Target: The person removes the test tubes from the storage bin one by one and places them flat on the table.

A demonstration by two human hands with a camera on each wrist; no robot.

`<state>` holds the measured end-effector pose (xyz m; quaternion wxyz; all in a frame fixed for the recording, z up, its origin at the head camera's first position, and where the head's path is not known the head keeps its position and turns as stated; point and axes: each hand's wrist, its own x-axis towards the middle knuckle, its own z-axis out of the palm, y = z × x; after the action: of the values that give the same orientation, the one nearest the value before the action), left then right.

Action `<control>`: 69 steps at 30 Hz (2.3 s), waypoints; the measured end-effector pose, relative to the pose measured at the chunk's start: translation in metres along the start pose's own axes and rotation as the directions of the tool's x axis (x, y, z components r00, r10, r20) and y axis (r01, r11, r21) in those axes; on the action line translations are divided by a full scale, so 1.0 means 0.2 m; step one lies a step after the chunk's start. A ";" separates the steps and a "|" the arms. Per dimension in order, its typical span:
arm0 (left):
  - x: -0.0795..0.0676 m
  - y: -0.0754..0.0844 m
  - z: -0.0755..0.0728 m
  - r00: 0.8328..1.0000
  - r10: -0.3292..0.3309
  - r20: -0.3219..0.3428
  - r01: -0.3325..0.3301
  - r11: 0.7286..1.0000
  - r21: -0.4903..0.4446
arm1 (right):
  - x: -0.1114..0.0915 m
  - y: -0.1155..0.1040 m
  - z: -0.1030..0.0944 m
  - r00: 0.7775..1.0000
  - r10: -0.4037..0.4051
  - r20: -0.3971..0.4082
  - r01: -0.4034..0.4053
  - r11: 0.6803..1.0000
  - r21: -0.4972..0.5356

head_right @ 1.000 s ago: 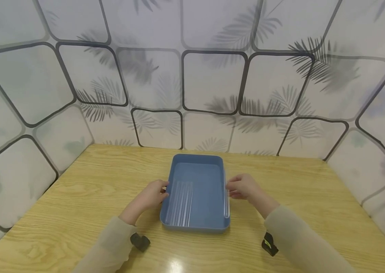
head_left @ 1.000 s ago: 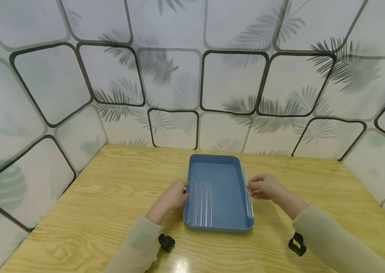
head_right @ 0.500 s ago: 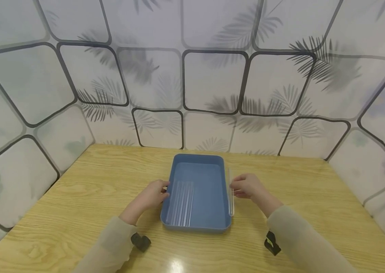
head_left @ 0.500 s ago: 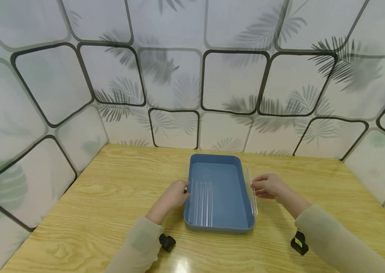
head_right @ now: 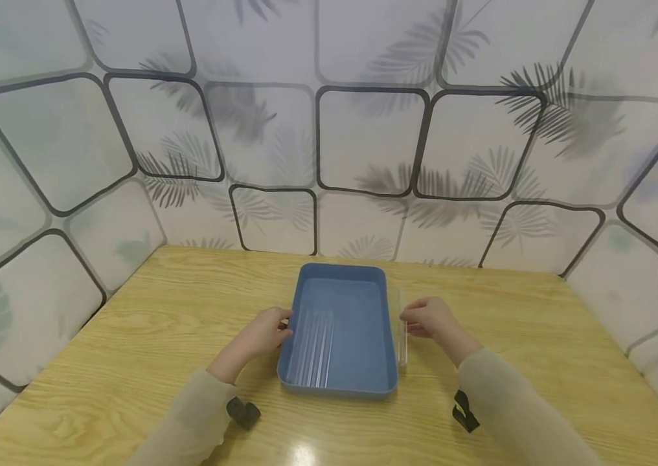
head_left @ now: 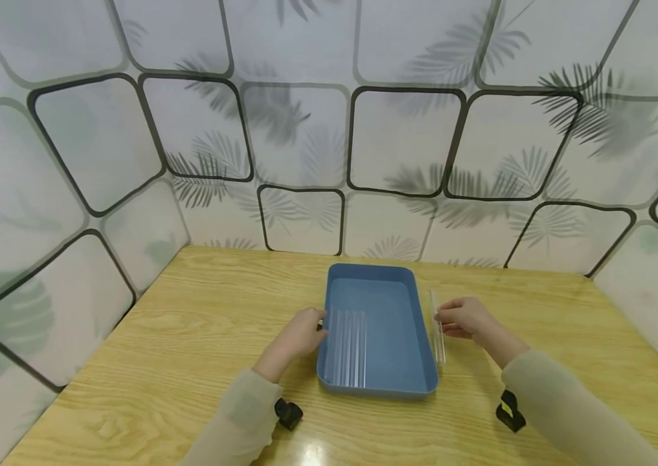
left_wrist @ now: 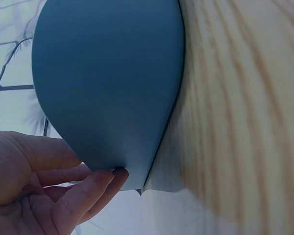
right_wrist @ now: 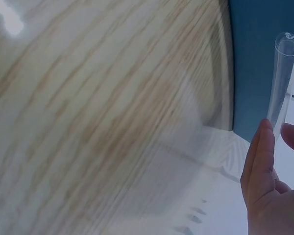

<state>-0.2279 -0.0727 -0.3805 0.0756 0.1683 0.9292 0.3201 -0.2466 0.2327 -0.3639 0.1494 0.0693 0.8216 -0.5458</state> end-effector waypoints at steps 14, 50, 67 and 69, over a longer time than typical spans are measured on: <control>0.00 0.00 0.00 1.000 -0.002 0.000 0.002 1.000 -0.020 | 0.07 0.09 0.01 0.999 0.011 -0.041 -0.012 1.000 -0.021; 0.00 0.00 0.00 1.000 -0.016 0.011 0.016 1.000 -0.010 | 0.10 0.13 0.04 0.998 -0.013 -0.066 0.003 0.989 -0.147; 0.00 0.00 0.00 1.000 -0.003 0.007 0.003 1.000 -0.006 | 0.10 0.13 0.04 0.998 -0.008 -0.064 -0.002 0.989 -0.150; 0.00 0.00 0.00 1.000 -0.001 0.002 0.001 1.000 -0.004 | 0.10 0.13 0.04 0.998 -0.009 -0.063 0.000 0.989 -0.151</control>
<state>-0.2284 -0.0721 -0.3809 0.0770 0.1682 0.9286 0.3216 -0.2560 0.2340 -0.3956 0.1267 0.0732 0.8650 -0.4800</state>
